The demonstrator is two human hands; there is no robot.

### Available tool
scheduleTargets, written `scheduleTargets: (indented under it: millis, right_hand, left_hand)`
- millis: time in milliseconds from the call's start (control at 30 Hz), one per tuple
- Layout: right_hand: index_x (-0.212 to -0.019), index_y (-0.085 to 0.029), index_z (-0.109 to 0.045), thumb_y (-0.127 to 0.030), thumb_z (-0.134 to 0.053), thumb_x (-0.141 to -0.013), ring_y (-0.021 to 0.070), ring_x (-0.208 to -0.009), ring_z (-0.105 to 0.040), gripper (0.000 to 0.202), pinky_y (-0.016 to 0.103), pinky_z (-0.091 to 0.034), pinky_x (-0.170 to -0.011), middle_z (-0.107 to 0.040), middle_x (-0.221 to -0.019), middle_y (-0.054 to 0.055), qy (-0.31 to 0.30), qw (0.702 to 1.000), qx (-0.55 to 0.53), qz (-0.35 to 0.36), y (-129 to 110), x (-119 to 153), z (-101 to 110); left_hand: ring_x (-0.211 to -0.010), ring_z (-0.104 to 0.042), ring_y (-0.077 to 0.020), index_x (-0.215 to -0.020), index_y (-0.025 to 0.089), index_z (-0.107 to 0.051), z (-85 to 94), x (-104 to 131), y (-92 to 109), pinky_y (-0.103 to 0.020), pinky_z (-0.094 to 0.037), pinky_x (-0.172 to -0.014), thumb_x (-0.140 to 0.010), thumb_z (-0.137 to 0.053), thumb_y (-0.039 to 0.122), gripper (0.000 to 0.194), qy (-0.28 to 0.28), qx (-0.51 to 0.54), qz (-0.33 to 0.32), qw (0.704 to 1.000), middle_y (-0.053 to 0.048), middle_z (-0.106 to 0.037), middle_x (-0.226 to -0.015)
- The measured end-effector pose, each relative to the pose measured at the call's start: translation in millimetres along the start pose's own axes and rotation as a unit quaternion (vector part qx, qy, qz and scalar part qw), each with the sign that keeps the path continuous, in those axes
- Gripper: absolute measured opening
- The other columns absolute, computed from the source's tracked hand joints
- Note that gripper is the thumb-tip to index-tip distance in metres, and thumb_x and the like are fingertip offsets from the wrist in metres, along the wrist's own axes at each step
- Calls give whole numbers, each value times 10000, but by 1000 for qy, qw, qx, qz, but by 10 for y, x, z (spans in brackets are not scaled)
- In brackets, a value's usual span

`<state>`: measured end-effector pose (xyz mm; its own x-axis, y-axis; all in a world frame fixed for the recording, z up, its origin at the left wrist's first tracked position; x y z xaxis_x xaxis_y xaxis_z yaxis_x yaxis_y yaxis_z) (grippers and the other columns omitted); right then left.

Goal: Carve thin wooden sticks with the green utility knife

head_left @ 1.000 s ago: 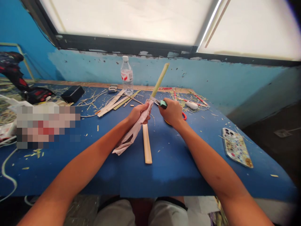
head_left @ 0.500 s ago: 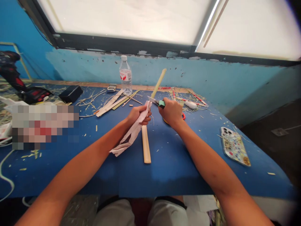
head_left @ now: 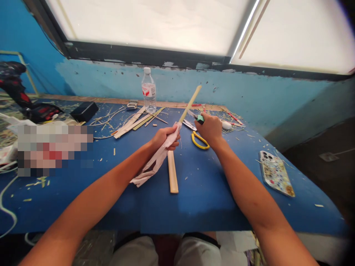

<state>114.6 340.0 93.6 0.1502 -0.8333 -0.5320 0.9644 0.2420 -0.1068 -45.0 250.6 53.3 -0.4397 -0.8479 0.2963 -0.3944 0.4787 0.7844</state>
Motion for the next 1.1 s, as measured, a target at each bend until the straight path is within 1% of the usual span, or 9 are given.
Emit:
scheduleTargets:
  millis: [100,167,367,467,567,700,767,1000,1100]
  right_hand:
    - [-954,-189,-735,-414,-603,-901,260,-795,-661,267,316,-362,-667,-750,-865,126,-22,999,-4,44,-151,54,-34]
    - [-969,-189,-737,-414,-596,-905,263,-796,-661,273,318,-366,-669,-749,-869,127,-21,999,0,38,-164,63,-33]
    - [-1007,-184,-740,-387,-568,-919,289,-821,-669,281,343,-402,-708,-747,-896,150,9,998,20,-60,168,-39,25]
    - [-1010,-182,-742,-395,-580,-909,297,-838,-669,286,347,-406,-717,-744,-901,157,13,997,19,-79,284,-78,30]
    - [-987,-192,-740,-396,-587,-898,282,-830,-666,270,334,-388,-699,-750,-902,140,4,999,7,-39,213,-77,9]
    - [-945,-198,-733,-400,-592,-884,255,-795,-656,253,323,-358,-679,-752,-867,117,-32,998,-5,62,-77,3,-39]
    - [-938,-196,-732,-400,-589,-884,253,-789,-655,255,322,-353,-677,-750,-858,117,-33,997,-3,73,-144,30,-33]
    - [-980,-188,-753,-391,-577,-894,283,-825,-670,283,330,-376,-679,-756,-892,141,26,998,24,-43,267,-98,72]
    - [-962,-193,-753,-387,-583,-887,276,-811,-666,269,327,-371,-673,-753,-875,133,23,999,24,-29,264,-104,76]
  left_hand:
    - [-339,-226,-66,-671,176,-431,23,-2,12,-148,-183,-292,-1053,-285,368,452,-5,6,-3,1000,46,-315,-531]
    - [-342,-234,-65,-673,177,-429,36,-1,9,-148,-185,-294,-1052,-296,368,444,-11,11,-2,1000,45,-321,-540]
    - [-345,-261,-65,-690,173,-444,2,-1,-43,-149,-212,-297,-1042,-330,359,414,-29,3,13,999,41,-345,-554]
    - [-332,-246,-71,-700,177,-453,-9,-11,-55,-156,-201,-284,-1043,-309,345,409,-23,-16,8,1000,44,-332,-536]
    - [-330,-251,-73,-717,179,-460,-6,-20,-45,-159,-212,-283,-1040,-323,338,386,-18,-20,-6,1000,46,-336,-544]
    - [-334,-253,-71,-710,177,-460,29,-19,-27,-153,-210,-285,-1046,-315,355,406,-8,-14,-13,1000,46,-334,-539]
    - [-340,-260,-70,-702,175,-456,42,-10,-24,-150,-215,-289,-1044,-324,363,412,-11,-10,-7,1000,44,-334,-542]
    - [-336,-262,-68,-737,183,-456,-28,28,-39,-148,-224,-292,-1030,-372,349,347,-22,-12,-6,1000,53,-338,-553]
    - [-326,-263,-71,-738,187,-444,-46,33,-48,-153,-215,-286,-1037,-340,341,352,4,-23,-11,1000,51,-342,-539]
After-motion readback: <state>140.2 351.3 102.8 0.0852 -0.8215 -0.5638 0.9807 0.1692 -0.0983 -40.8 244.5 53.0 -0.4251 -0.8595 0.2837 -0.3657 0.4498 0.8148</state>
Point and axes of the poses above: each hand's wrist, its own x-axis away from the middle knuckle, its own z-axis out of the back of the hand, y = z × x, the point moved 7 cm from there along -x, towards the middle knuckle
